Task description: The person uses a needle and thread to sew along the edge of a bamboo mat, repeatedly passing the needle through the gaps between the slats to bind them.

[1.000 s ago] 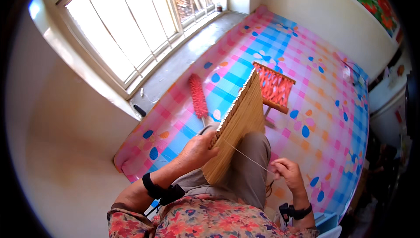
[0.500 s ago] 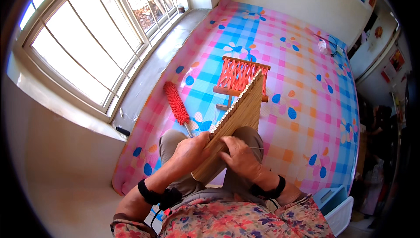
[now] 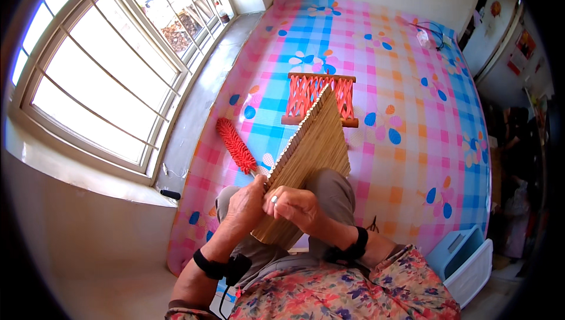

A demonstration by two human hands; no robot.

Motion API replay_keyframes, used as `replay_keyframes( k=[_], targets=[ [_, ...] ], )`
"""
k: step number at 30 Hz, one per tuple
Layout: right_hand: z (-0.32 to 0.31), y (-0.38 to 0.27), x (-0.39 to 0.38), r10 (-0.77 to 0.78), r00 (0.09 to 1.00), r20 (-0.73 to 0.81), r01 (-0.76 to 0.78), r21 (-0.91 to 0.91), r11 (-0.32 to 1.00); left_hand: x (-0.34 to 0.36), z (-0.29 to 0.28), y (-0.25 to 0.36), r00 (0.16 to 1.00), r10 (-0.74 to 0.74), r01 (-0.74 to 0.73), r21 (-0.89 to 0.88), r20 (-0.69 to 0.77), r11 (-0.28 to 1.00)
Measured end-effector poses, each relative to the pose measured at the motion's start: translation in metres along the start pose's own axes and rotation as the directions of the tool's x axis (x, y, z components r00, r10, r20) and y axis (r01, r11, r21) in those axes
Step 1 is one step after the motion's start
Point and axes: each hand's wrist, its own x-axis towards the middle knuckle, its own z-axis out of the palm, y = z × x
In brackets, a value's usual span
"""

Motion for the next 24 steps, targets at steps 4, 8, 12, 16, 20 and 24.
replay_keyframes(
  k=[4, 8, 12, 16, 20, 24],
  targets=[
    [0.012, -0.009, 0.002, 0.243, 0.967, -0.075, -0.231, 0.149, 0.962, -0.009, 0.005, 0.002, 0.997, -0.073, 0.072, -0.034, -0.01, 0.997],
    [0.024, -0.014, -0.014, 0.208, 0.973, -0.101, -0.216, -0.083, 0.973, -0.005, 0.004, 0.011, 0.995, -0.088, 0.088, 0.004, 0.055, 0.996],
    [0.025, -0.016, -0.018, 0.187, 0.97, -0.154, -0.206, -0.123, 0.971, -0.007, 0.009, 0.017, 0.988, -0.15, 0.15, -0.005, 0.043, 0.989],
    [0.027, -0.015, -0.028, 0.156, 0.98, -0.12, -0.171, -0.126, 0.977, -0.004, 0.02, 0.017, 0.971, -0.233, 0.233, -0.001, 0.045, 0.972],
    [0.016, -0.028, -0.025, 0.273, 0.959, -0.074, -0.279, -0.087, 0.956, -0.002, 0.015, 0.015, 0.974, -0.222, 0.221, 0.041, 0.033, 0.974],
    [-0.014, -0.038, -0.033, 0.055, 0.984, -0.168, -0.09, -0.213, 0.973, -0.011, 0.008, 0.015, 0.996, -0.084, 0.082, -0.133, -0.005, 0.988]
  ],
)
